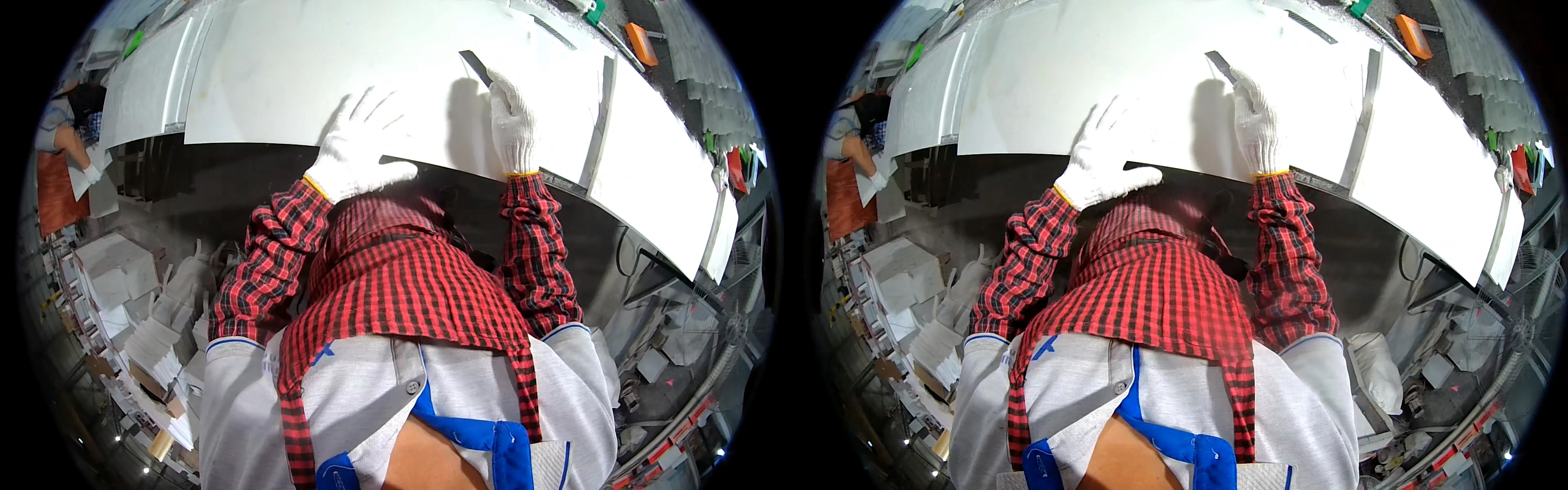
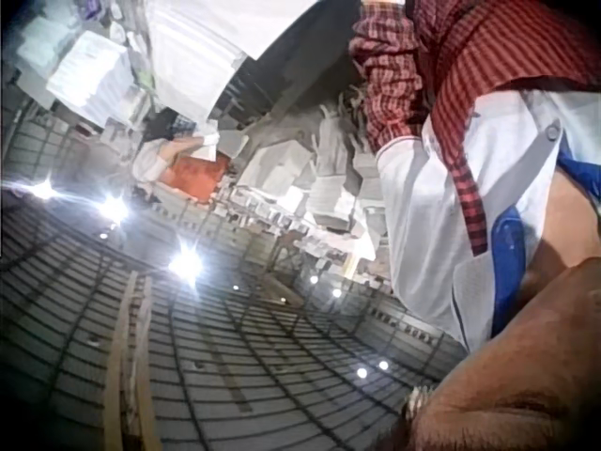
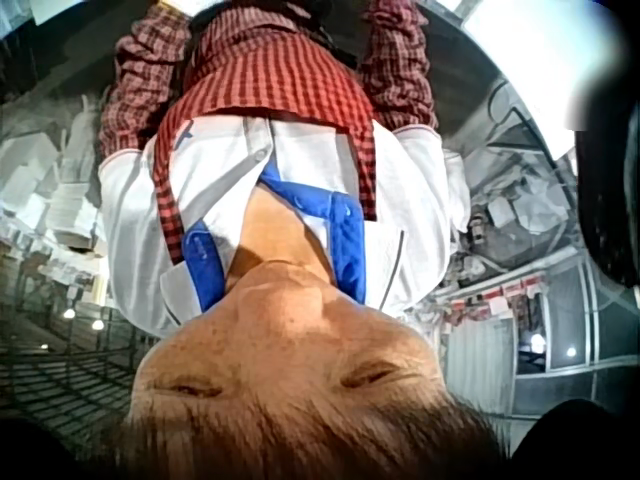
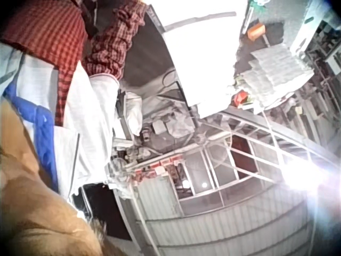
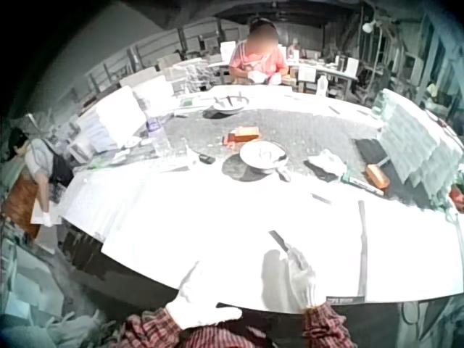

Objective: The person scrapes the surface of a white rectangular panel with a utility knife, then lifts and carries it to a nearby rack. The person returns to the workbench, places another panel on the surface, and continues scraping it with the knife.

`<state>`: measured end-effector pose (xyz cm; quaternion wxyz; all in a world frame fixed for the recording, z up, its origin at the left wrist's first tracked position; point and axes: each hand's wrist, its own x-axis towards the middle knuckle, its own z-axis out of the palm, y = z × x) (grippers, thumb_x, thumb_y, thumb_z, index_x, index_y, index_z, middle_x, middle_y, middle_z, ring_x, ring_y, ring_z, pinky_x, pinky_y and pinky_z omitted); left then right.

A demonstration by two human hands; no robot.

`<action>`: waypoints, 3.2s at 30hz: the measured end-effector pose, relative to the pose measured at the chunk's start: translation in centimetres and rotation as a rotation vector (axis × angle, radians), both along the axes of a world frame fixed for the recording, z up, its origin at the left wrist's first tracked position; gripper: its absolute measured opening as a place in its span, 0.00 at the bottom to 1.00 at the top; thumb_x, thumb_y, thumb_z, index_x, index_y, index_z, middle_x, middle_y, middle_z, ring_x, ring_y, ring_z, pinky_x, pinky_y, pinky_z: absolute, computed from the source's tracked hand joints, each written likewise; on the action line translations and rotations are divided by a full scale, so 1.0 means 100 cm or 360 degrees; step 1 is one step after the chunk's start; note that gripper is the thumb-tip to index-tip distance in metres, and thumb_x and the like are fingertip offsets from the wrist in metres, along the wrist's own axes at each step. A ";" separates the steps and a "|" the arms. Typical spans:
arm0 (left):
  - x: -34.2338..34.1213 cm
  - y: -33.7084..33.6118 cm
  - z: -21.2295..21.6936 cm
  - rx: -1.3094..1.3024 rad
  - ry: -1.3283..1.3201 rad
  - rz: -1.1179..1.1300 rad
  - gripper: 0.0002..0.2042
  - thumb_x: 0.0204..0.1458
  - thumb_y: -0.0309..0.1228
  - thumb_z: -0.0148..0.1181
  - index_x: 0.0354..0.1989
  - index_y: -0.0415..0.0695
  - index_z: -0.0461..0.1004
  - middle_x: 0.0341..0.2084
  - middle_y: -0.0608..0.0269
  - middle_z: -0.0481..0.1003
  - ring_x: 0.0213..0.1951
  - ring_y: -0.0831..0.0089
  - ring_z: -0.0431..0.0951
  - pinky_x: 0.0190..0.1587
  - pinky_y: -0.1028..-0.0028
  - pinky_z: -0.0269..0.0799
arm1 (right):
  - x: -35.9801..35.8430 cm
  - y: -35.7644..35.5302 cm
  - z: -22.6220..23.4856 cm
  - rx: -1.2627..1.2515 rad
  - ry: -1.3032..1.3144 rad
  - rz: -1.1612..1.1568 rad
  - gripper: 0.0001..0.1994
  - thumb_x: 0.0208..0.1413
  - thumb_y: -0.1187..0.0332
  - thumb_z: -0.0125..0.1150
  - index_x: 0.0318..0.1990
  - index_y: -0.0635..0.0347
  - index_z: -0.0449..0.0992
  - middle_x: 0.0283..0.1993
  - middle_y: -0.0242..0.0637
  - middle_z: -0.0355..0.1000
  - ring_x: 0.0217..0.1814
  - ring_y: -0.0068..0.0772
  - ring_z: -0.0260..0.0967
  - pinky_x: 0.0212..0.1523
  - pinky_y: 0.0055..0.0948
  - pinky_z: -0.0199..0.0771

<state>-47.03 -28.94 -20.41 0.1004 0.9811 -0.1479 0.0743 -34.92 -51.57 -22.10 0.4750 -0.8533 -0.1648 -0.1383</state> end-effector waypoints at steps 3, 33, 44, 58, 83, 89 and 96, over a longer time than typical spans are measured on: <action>-0.008 -0.002 0.006 -0.0104 0.0123 -0.0155 0.34 0.46 0.56 0.65 0.60 0.52 0.73 0.69 0.53 0.60 0.72 0.51 0.51 0.73 0.51 0.42 | 0.001 -0.002 0.000 0.0045 0.0005 0.0041 0.11 0.61 0.68 0.61 0.50 0.51 0.82 0.39 0.36 0.82 0.35 0.26 0.77 0.39 0.26 0.75; -0.008 -0.069 -0.014 0.0129 0.0042 -0.0224 0.36 0.56 0.61 0.51 0.67 0.48 0.65 0.70 0.56 0.60 0.73 0.56 0.53 0.73 0.51 0.39 | 0.006 -0.004 -0.007 0.0012 -0.0166 0.0073 0.12 0.59 0.74 0.61 0.49 0.55 0.83 0.42 0.42 0.81 0.43 0.33 0.79 0.45 0.29 0.76; -0.003 -0.053 -0.008 -0.0103 0.0102 -0.0083 0.45 0.51 0.64 0.55 0.73 0.50 0.55 0.75 0.56 0.48 0.75 0.57 0.44 0.75 0.53 0.30 | 0.003 -0.002 -0.009 -0.0047 -0.0142 0.0039 0.13 0.58 0.75 0.62 0.50 0.55 0.82 0.45 0.40 0.81 0.45 0.30 0.79 0.48 0.27 0.76; 0.003 -0.032 -0.010 0.0094 0.0164 -0.0121 0.48 0.47 0.63 0.59 0.72 0.46 0.57 0.73 0.54 0.52 0.75 0.56 0.46 0.75 0.52 0.33 | 0.002 0.000 -0.008 -0.0084 -0.0124 0.0013 0.12 0.60 0.74 0.61 0.49 0.54 0.82 0.42 0.39 0.81 0.40 0.30 0.79 0.43 0.27 0.77; -0.005 0.068 -0.030 0.0154 -0.0001 0.0077 0.55 0.41 0.69 0.60 0.72 0.40 0.55 0.73 0.49 0.50 0.75 0.52 0.44 0.75 0.54 0.33 | 0.005 0.008 0.012 -0.0448 0.0774 0.0160 0.21 0.58 0.57 0.60 0.57 0.53 0.79 0.35 0.42 0.80 0.31 0.31 0.74 0.37 0.30 0.73; 0.009 0.059 -0.011 0.0094 0.0078 -0.0181 0.50 0.41 0.61 0.66 0.72 0.47 0.57 0.73 0.52 0.52 0.75 0.53 0.44 0.75 0.53 0.34 | -0.051 -0.009 0.006 -0.0217 0.0634 0.0165 0.17 0.58 0.60 0.62 0.51 0.59 0.81 0.28 0.40 0.77 0.29 0.27 0.73 0.36 0.28 0.74; 0.032 0.042 -0.004 0.0005 0.0080 -0.0428 0.46 0.41 0.55 0.67 0.69 0.49 0.60 0.69 0.57 0.59 0.72 0.56 0.51 0.74 0.53 0.39 | -0.096 0.033 0.014 -0.0641 0.0341 -0.0028 0.15 0.57 0.58 0.62 0.50 0.49 0.83 0.38 0.40 0.80 0.40 0.39 0.77 0.45 0.32 0.76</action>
